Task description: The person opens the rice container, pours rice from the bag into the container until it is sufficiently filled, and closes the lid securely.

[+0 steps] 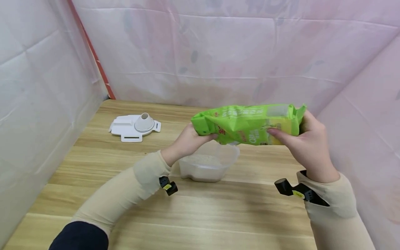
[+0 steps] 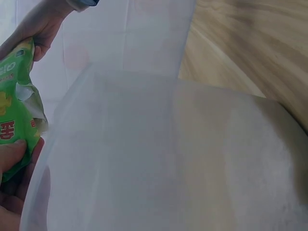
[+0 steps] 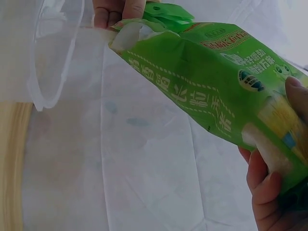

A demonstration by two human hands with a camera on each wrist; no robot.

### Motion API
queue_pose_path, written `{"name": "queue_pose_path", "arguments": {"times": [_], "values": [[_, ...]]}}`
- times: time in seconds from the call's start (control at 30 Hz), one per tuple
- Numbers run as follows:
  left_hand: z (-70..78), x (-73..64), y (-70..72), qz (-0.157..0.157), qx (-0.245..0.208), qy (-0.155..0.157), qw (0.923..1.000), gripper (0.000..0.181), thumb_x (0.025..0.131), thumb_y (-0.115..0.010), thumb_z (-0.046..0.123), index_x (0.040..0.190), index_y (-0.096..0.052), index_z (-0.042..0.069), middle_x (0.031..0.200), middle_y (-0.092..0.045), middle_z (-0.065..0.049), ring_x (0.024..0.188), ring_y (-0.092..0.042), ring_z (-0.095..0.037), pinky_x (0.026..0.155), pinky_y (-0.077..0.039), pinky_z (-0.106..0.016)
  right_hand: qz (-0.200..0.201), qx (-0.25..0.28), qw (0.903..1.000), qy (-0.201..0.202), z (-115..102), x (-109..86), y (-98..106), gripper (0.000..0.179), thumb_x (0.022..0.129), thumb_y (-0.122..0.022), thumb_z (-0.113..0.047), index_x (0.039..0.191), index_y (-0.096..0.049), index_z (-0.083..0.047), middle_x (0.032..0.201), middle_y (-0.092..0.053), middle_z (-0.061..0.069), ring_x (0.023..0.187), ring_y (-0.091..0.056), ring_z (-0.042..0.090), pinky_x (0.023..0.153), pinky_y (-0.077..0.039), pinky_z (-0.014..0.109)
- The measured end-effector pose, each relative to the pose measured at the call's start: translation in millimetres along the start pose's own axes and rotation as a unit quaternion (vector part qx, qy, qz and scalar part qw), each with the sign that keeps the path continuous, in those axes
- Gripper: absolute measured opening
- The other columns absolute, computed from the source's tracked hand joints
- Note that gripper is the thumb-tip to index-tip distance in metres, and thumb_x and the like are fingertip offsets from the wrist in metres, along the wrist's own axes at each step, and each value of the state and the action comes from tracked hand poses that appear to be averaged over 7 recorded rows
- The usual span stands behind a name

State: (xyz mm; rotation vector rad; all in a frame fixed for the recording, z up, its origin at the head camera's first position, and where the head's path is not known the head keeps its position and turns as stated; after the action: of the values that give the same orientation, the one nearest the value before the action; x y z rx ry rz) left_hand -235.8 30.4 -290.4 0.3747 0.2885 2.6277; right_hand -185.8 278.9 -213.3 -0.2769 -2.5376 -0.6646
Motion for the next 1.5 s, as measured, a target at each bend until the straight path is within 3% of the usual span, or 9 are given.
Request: {"name": "queue_pose_path", "arguments": {"times": [0.1,0.23,0.33,0.67,1.13,1.5], "values": [[-2.3,-5.6,6.7,0.004,0.012,0.001,0.9999,0.032,0.096,-0.069,0.002,0.126,-0.061,-0.002,0.116,-0.072,-0.017,0.101,-0.070,-0.024,0.092,-0.058,-0.034,-0.003,0.005,1.0000,0.008,-2.4,-1.5,-7.3,0.057,0.070,-0.085,0.015,0.107,-0.069,-0.026,0.091,-0.068,-0.022,0.070,-0.056,0.001,0.061,-0.045,0.010],[-7.7,-17.3,17.7,0.018,0.028,0.010,0.9994,0.033,0.094,-0.070,0.000,0.126,-0.062,-0.002,0.116,-0.072,-0.017,0.102,-0.070,-0.025,0.091,-0.059,-0.035,-0.016,-0.001,0.9994,0.030,-7.5,-3.8,-20.6,0.047,0.068,-0.086,0.015,0.109,-0.071,-0.004,0.090,-0.064,-0.024,0.070,-0.053,0.001,0.062,-0.043,0.011],[-11.3,-25.8,25.1,0.029,0.026,0.015,0.9991,0.034,0.093,-0.071,-0.003,0.126,-0.061,-0.003,0.115,-0.071,-0.019,0.101,-0.070,-0.026,0.090,-0.059,-0.036,-0.029,-0.007,0.9985,0.046,-10.4,-5.7,-30.8,0.047,0.068,-0.086,0.014,0.111,-0.068,0.005,0.087,-0.062,-0.027,0.069,-0.052,0.000,0.061,-0.041,0.011],[-5.1,-39.3,38.6,0.041,0.032,0.001,0.9986,0.041,0.090,-0.073,-0.006,0.129,-0.060,-0.005,0.116,-0.071,-0.020,0.100,-0.070,-0.026,0.089,-0.060,-0.037,-0.040,0.010,0.9971,0.064,-17.2,-10.2,-43.6,0.050,0.066,-0.085,0.018,0.111,-0.067,0.007,0.091,-0.062,-0.031,0.071,-0.055,-0.003,0.063,-0.044,0.009],[-3.8,-41.4,46.6,0.036,0.038,-0.006,0.9986,0.037,0.091,-0.071,-0.007,0.126,-0.061,-0.006,0.116,-0.070,-0.021,0.101,-0.069,-0.028,0.090,-0.059,-0.039,-0.047,0.028,0.9954,0.079,-22.7,-10.3,-52.3,0.052,0.065,-0.084,0.020,0.113,-0.066,0.009,0.095,-0.063,-0.031,0.076,-0.060,-0.004,0.064,-0.047,0.009],[-15.7,-35.9,50.6,0.041,0.021,0.024,0.9986,0.039,0.092,-0.070,-0.005,0.130,-0.058,-0.005,0.118,-0.069,-0.022,0.105,-0.068,-0.028,0.093,-0.058,-0.040,-0.056,0.022,0.9981,0.013,-4.3,-7.2,-58.6,0.046,0.075,-0.085,0.009,0.116,-0.066,0.005,0.088,-0.061,-0.030,0.071,-0.056,0.000,0.059,-0.046,0.011]]}}
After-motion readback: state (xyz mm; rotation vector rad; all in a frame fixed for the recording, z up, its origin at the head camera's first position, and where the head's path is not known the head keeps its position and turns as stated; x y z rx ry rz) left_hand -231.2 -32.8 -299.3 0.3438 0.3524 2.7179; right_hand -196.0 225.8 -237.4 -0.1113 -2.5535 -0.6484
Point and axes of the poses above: each hand's wrist, its own x-axis towards the middle knuckle, its own y-axis out of the back of the hand, z = x × y, the point moved 9 cm from there along x, towards the middle knuckle
